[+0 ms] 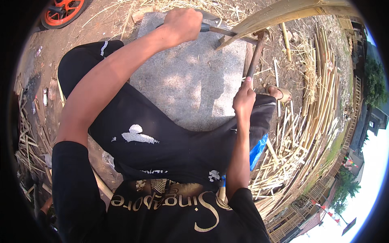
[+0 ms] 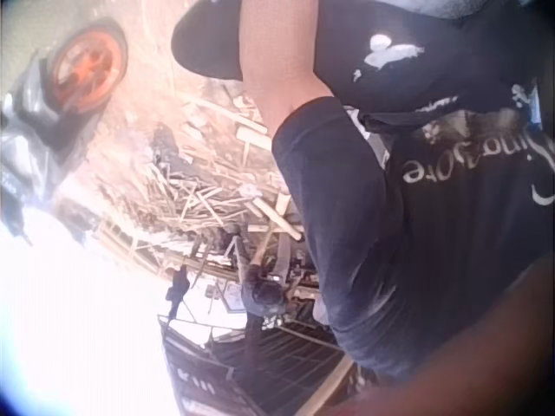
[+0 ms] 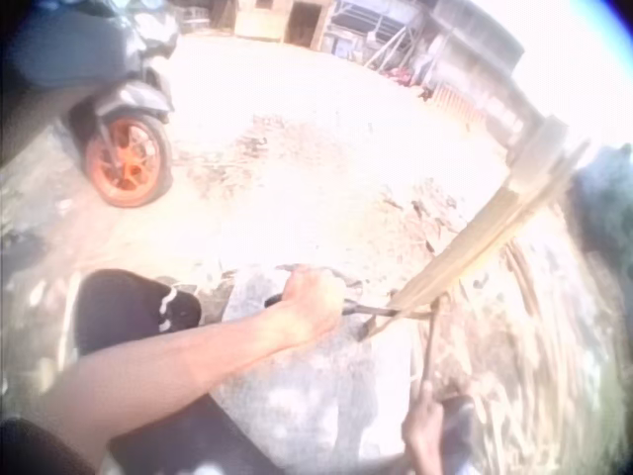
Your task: The person splits a piece of bamboo by placing a machete on its end and striking the back of the blade with a hammer, then uses the machete to scrape and thin the resulting bamboo strips while working on a stone block.
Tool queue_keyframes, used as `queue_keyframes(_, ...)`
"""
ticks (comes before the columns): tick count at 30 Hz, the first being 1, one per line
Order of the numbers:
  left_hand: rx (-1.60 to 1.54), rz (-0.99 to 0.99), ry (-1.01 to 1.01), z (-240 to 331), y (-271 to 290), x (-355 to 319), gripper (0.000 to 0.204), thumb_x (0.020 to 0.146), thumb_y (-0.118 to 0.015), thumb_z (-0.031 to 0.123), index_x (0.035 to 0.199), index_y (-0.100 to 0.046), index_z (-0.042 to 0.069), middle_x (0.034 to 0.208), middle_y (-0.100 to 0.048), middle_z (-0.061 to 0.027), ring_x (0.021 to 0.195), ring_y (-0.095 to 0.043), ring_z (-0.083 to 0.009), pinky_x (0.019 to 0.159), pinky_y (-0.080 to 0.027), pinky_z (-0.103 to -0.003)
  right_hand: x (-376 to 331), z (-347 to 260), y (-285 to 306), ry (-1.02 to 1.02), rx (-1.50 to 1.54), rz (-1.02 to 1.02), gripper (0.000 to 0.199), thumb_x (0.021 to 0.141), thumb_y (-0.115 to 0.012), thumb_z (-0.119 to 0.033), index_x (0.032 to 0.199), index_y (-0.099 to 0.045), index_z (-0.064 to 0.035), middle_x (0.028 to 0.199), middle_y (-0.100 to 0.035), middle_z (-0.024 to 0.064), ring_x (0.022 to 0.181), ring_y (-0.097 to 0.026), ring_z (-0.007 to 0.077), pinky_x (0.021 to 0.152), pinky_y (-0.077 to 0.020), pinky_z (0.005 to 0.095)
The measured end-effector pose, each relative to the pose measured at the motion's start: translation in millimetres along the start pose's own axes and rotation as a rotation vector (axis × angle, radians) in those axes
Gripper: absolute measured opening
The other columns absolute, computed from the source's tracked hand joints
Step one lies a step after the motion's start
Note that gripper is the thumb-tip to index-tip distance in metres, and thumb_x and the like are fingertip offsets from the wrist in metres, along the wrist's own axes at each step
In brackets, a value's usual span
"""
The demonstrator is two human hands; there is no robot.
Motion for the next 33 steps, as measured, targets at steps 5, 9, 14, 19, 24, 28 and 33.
queue_keyframes(5, 0.033, -0.005, 0.042, -13.3, -23.2, 0.4, 0.016, 0.069, -0.063, 0.009, 0.078, -0.071, -0.002, 0.078, -0.072, -0.0207, 0.073, -0.072, -0.0376, 0.069, -0.059, -0.047, -28.1, -51.1, 23.6, -0.104, 0.340, -0.224, 0.062, 0.100, -0.035, -0.066, 0.068, -0.038, -0.0129, 0.050, -0.029, -0.0062, 0.036, -0.023, 0.0053, 0.033, -0.0172, 0.0236)
queue_keyframes(9, 0.028, -0.056, 0.126, -24.1, -35.6, -8.8, 0.018, 0.073, -0.065, 0.008, 0.087, -0.075, 0.005, 0.087, -0.075, -0.0125, 0.084, -0.074, -0.0282, 0.068, -0.060, -0.042, -62.3, -147.0, 76.8, 0.213, 0.632, -0.104, 0.064, 0.097, -0.033, -0.072, 0.074, -0.039, -0.0120, 0.050, -0.025, -0.0050, 0.037, -0.017, 0.0037, 0.031, -0.0122, 0.0211)
queue_keyframes(14, 0.077, 0.299, -0.200, -23.1, -60.1, 3.5, 0.024, 0.079, -0.067, 0.023, 0.077, -0.069, -0.001, 0.078, -0.069, -0.0213, 0.078, -0.070, -0.0331, 0.069, -0.055, -0.046, -73.5, -201.5, 126.6, 0.814, 0.398, 0.446, 0.073, 0.090, -0.018, -0.083, 0.073, -0.036, -0.0146, 0.049, -0.026, -0.0021, 0.038, -0.022, 0.0077, 0.031, -0.0153, 0.0221)
queue_keyframes(19, 0.084, 0.488, -0.364, -12.4, -64.2, 7.8, 0.028, 0.088, -0.066, 0.029, 0.073, -0.065, 0.005, 0.068, -0.062, -0.0134, 0.068, -0.065, -0.0276, 0.059, -0.051, -0.046, -2.4, -78.7, 28.9, 0.028, 0.023, 0.156, 0.063, 0.102, -0.027, -0.065, 0.070, -0.038, -0.0125, 0.052, -0.034, -0.0020, 0.040, -0.031, 0.0110, 0.037, -0.0267, 0.0289)
queue_keyframes(24, -0.018, -0.100, 0.101, -4.1, -39.7, 27.3, 0.020, 0.071, -0.064, 0.012, 0.082, -0.072, -0.002, 0.085, -0.072, -0.0224, 0.084, -0.073, -0.0359, 0.074, -0.059, -0.046, 19.0, -43.0, 4.8, -0.048, 0.073, -0.044, 0.061, 0.101, -0.038, -0.062, 0.061, -0.037, -0.0147, 0.050, -0.034, -0.0051, 0.039, -0.033, 0.0085, 0.037, -0.0235, 0.0273)
queue_keyframes(28, -0.098, -0.090, 0.094, -3.0, -41.1, 23.1, 0.020, 0.068, -0.063, 0.011, 0.081, -0.072, -0.001, 0.084, -0.072, -0.0215, 0.084, -0.073, -0.0346, 0.072, -0.058, -0.045, 9.4, -24.0, -11.2, -0.113, 0.235, -0.034, 0.058, 0.100, -0.040, -0.062, 0.063, -0.029, -0.0191, 0.052, -0.024, -0.0080, 0.039, -0.024, 0.0065, 0.037, -0.0153, 0.0259)
queue_keyframes(33, 0.013, -0.098, 0.004, 26.5, 27.1, 7.8, 0.017, 0.065, -0.061, 0.009, 0.077, -0.071, 0.001, 0.080, -0.071, -0.0196, 0.076, -0.071, -0.0351, 0.066, -0.056, -0.045, -12.4, 20.3, -20.4, -0.159, 0.419, -0.128, 0.059, 0.099, -0.040, -0.064, 0.064, -0.028, -0.0181, 0.051, -0.023, -0.0074, 0.039, -0.022, 0.0059, 0.037, -0.0147, 0.0256)
Point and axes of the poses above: each hand's wrist, its own x-axis towards the middle knuckle, its own y-axis out of the back of the hand, z = x × y, the point moved 3 cm from there along x, towards the middle knuckle
